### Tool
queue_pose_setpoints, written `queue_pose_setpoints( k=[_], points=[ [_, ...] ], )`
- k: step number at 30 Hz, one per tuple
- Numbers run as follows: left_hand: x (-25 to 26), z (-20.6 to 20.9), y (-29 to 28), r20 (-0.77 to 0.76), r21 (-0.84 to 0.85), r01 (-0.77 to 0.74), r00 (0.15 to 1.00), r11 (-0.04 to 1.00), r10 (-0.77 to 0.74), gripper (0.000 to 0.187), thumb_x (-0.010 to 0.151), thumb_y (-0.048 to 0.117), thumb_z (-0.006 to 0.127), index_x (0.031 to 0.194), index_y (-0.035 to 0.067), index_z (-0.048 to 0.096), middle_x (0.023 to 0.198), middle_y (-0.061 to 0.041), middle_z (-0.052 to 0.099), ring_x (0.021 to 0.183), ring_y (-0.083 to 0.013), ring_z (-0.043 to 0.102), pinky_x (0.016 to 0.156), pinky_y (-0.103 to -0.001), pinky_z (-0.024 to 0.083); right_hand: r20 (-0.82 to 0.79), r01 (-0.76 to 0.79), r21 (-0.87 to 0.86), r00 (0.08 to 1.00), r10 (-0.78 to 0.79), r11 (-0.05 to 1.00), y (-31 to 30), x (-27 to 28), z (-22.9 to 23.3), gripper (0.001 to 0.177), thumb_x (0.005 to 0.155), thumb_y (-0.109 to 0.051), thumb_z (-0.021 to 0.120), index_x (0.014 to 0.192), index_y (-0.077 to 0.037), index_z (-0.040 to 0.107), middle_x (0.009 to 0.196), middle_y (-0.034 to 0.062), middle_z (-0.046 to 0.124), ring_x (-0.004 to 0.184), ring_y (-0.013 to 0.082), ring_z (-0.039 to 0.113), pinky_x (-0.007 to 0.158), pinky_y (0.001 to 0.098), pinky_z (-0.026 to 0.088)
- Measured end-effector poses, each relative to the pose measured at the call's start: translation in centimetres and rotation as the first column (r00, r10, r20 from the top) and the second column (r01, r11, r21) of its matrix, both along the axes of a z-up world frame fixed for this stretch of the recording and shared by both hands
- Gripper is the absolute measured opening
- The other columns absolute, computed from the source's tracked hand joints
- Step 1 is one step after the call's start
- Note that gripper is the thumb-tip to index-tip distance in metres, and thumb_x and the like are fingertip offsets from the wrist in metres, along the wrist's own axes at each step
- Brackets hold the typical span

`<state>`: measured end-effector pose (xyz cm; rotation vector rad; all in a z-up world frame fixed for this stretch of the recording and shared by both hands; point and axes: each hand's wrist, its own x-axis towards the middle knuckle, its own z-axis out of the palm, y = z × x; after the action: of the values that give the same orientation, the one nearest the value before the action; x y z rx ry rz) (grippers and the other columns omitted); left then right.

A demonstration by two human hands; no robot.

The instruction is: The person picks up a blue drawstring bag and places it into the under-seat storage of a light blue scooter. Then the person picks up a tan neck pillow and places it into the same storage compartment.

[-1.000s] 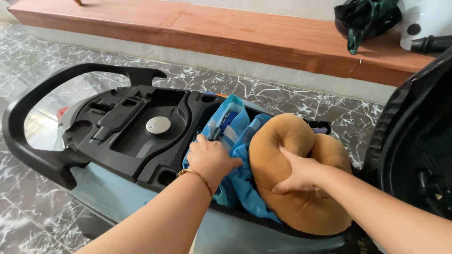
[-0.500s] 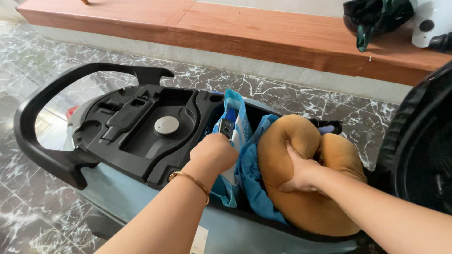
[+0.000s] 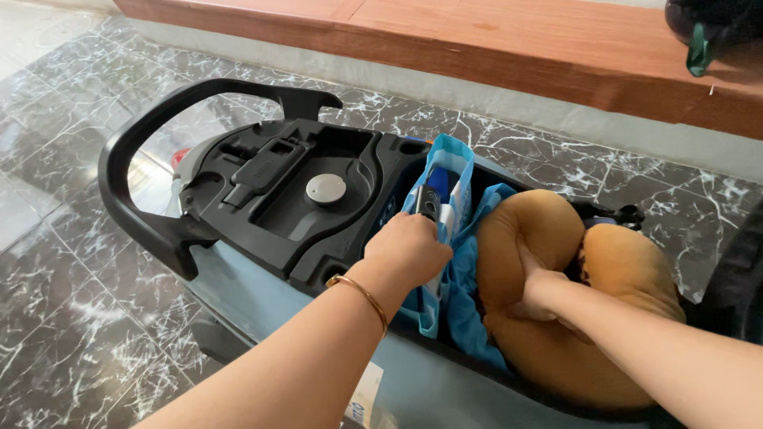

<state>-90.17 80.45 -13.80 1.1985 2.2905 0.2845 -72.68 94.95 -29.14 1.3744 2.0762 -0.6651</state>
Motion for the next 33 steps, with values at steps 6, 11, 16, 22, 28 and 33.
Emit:
queue_pose_setpoints(
  k=[6, 11, 16, 22, 28, 33],
  points=[
    [1.7, 1.2, -0.6, -0.099, 0.223, -0.232, 0.961, 0.947, 0.259, 0.053, 0.074, 0.048, 0.079, 0.108, 0.009, 0.071, 0.124, -0.014, 0.052, 0.120, -0.0334, 0.054, 0.093, -0.045, 0.052, -0.175, 0.101, -0.056, 0.978, -0.110, 0.993, -0.5, 1.6, 2.1, 0.156, 0.063, -0.038, 0.096, 0.162, -0.035, -0.026, 0.163, 0.0224, 0.031, 0.147, 0.0334, 0.039, 0.119, 0.0343, 0.039],
    [1.7, 0.8, 0.2, -0.244, 0.379, -0.047, 0.958, 0.924, 0.149, 0.036, 0.077, 0.025, 0.077, 0.109, 0.009, 0.070, 0.122, -0.016, 0.053, 0.115, -0.0369, 0.057, 0.089, -0.045, 0.055, -0.243, 0.075, -0.019, 0.967, -0.077, 0.997, -0.5, 1.4, 3.3, 0.155, 0.063, -0.045, 0.096, 0.161, -0.030, -0.023, 0.161, 0.0294, 0.027, 0.151, 0.0387, 0.031, 0.120, 0.0360, 0.034],
    [3.8, -0.4, 1.8, -0.309, 0.245, 0.263, 0.934, 0.933, -0.182, 0.048, 0.071, 0.029, 0.085, 0.113, 0.012, 0.069, 0.128, -0.015, 0.050, 0.121, -0.0367, 0.053, 0.093, -0.045, 0.053, -0.440, 0.014, -0.026, 0.898, -0.024, 1.000, -0.3, 2.5, 5.6, 0.157, 0.057, -0.046, 0.101, 0.157, -0.024, -0.018, 0.161, 0.0216, 0.031, 0.149, 0.0289, 0.038, 0.119, 0.0325, 0.035],
    [7.8, -0.4, 3.4, -0.265, 0.098, 0.434, 0.879, 0.896, -0.397, 0.094, 0.056, 0.057, 0.093, 0.130, 0.010, 0.061, 0.140, -0.012, 0.045, 0.126, -0.0343, 0.048, 0.099, -0.044, 0.051, -0.594, 0.576, -0.031, 0.647, -0.479, 0.817, -0.4, 7.0, 7.3, 0.089, 0.073, -0.037, 0.071, 0.157, -0.022, 0.047, 0.157, 0.0122, 0.060, 0.144, 0.0277, 0.058, 0.115, 0.0399, 0.047],
    [8.9, -0.6, 5.6, -0.210, -0.079, 0.441, 0.870, 0.894, -0.447, 0.097, 0.057, 0.068, 0.089, 0.136, 0.018, 0.062, 0.153, -0.011, 0.037, 0.139, -0.0336, 0.037, 0.110, -0.043, 0.044, -0.328, 0.504, 0.153, 0.837, -0.438, 0.850, 4.7, 15.7, 5.2, 0.104, 0.082, -0.030, 0.077, 0.165, -0.030, 0.014, 0.171, 0.0192, 0.004, 0.154, 0.0366, 0.023, 0.119, 0.0421, 0.034],
    [8.8, -1.2, 8.4, -0.238, -0.087, 0.394, 0.884, 0.915, -0.403, 0.093, 0.060, 0.070, 0.084, 0.137, 0.023, 0.062, 0.146, -0.007, 0.045, 0.139, -0.0330, 0.040, 0.110, -0.043, 0.046, -0.357, 0.369, 0.031, 0.872, -0.335, 0.929, 7.5, 17.3, 2.5, 0.118, 0.075, -0.031, 0.084, 0.163, -0.023, 0.007, 0.167, 0.0166, 0.024, 0.154, 0.0298, 0.031, 0.122, 0.0400, 0.032]
  ],
)
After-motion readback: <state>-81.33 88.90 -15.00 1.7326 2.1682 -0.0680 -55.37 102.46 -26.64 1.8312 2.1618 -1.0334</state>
